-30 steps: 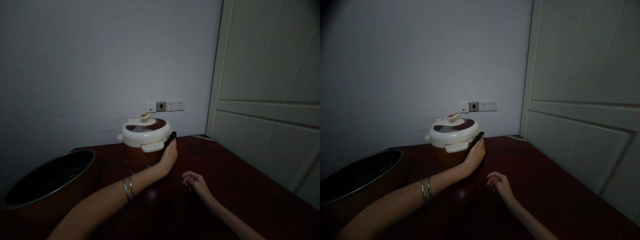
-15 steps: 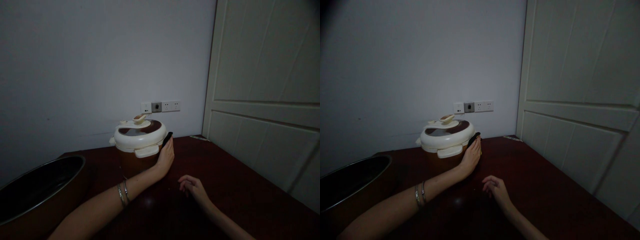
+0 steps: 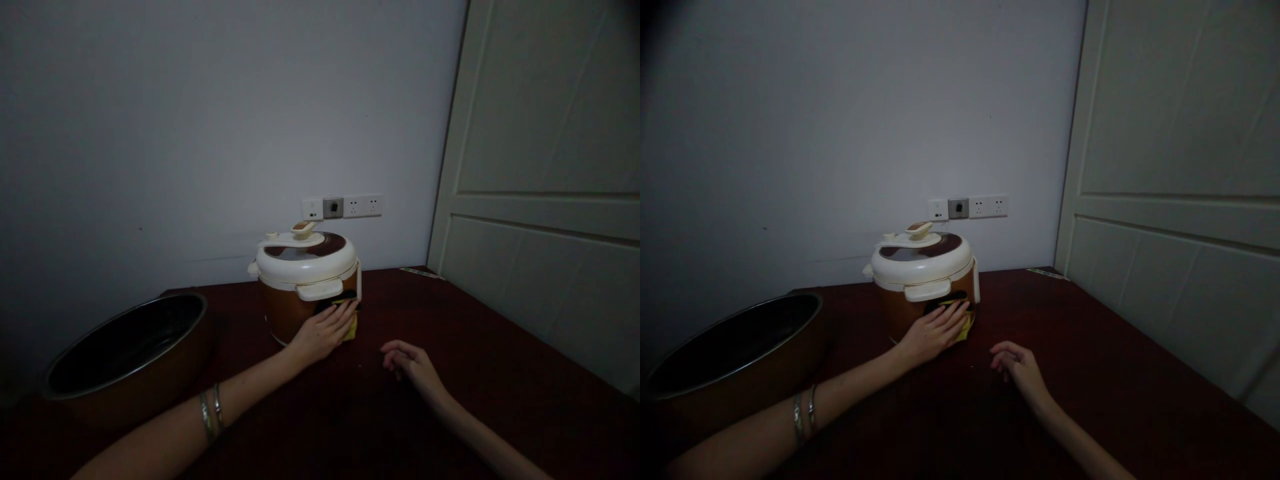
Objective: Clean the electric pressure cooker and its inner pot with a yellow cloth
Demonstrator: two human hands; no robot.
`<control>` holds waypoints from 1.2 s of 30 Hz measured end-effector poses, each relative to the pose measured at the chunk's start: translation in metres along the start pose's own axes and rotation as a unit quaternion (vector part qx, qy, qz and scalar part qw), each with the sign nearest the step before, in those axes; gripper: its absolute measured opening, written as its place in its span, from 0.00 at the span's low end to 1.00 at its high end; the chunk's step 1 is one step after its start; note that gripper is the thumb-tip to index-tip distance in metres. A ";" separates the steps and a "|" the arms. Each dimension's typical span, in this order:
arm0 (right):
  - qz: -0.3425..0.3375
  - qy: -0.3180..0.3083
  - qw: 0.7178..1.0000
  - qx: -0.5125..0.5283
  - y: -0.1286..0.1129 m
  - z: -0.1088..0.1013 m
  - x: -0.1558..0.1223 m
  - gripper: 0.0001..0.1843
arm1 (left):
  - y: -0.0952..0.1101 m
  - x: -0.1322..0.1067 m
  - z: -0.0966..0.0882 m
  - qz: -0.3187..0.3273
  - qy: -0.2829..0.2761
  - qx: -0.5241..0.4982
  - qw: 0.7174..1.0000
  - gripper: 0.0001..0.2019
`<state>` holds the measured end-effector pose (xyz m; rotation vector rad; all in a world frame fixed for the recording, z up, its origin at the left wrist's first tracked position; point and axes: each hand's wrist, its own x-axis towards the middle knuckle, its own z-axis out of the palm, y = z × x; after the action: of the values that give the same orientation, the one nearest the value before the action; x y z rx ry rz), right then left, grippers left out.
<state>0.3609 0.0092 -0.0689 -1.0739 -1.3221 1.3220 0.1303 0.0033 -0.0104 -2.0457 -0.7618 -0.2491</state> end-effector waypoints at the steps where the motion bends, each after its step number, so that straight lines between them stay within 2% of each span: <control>1: -0.002 0.004 1.000 -0.002 0.000 0.000 0.000 0.13 | -0.006 0.000 -0.004 -0.014 0.004 -0.011 1.000 0.22; 4: -0.003 0.017 1.000 -0.017 -0.001 -0.001 0.000 0.13 | -0.016 -0.010 -0.008 -0.025 0.019 -0.027 0.999 0.23; 6: -0.003 0.018 1.000 -0.024 -0.001 0.000 -0.001 0.13 | -0.016 -0.025 -0.004 0.007 0.017 -0.027 0.999 0.23; 10: -0.008 0.004 1.000 -0.030 0.003 -0.001 -0.001 0.13 | -0.016 -0.057 0.004 0.108 -0.020 -0.012 0.994 0.23; 13: -0.013 0.002 0.999 -0.039 0.007 -0.002 0.000 0.14 | -0.025 -0.071 0.004 0.098 -0.024 0.008 0.995 0.23; 17: -0.015 0.001 0.998 -0.059 0.009 -0.003 0.001 0.13 | -0.045 -0.080 0.004 0.030 -0.006 0.008 1.000 0.23; 20: -0.015 0.003 0.997 -0.081 0.007 -0.003 0.000 0.14 | -0.053 -0.085 0.010 -0.027 0.046 0.006 0.999 0.23; 22: -0.016 0.001 0.996 -0.083 0.008 -0.004 0.001 0.14 | -0.049 -0.086 0.016 -0.103 0.088 0.009 0.991 0.23; 26: -0.026 -0.005 0.997 -0.075 0.012 -0.005 0.003 0.14 | -0.024 -0.075 0.026 -0.304 0.145 -0.021 0.941 0.23; 28: -0.029 -0.004 0.997 -0.072 0.013 -0.005 0.003 0.14 | -0.015 -0.064 0.024 -0.371 0.179 -0.056 0.910 0.25; 30: -0.028 -0.003 0.997 -0.074 0.013 -0.004 0.003 0.14 | -0.015 -0.052 0.019 -0.422 0.210 -0.095 0.877 0.27; 33: -0.024 -0.005 0.996 -0.080 0.010 -0.002 0.002 0.14 | -0.033 -0.036 0.005 -0.459 0.239 -0.140 0.844 0.26; 36: -0.028 -0.004 0.996 -0.086 0.007 0.000 0.001 0.14 | -0.068 -0.026 -0.007 -0.445 0.251 -0.169 0.843 0.25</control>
<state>0.3610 0.0102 -0.0754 -1.1396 -1.4828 1.1893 0.0696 0.0138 0.0285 -1.6485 -1.3384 -1.4715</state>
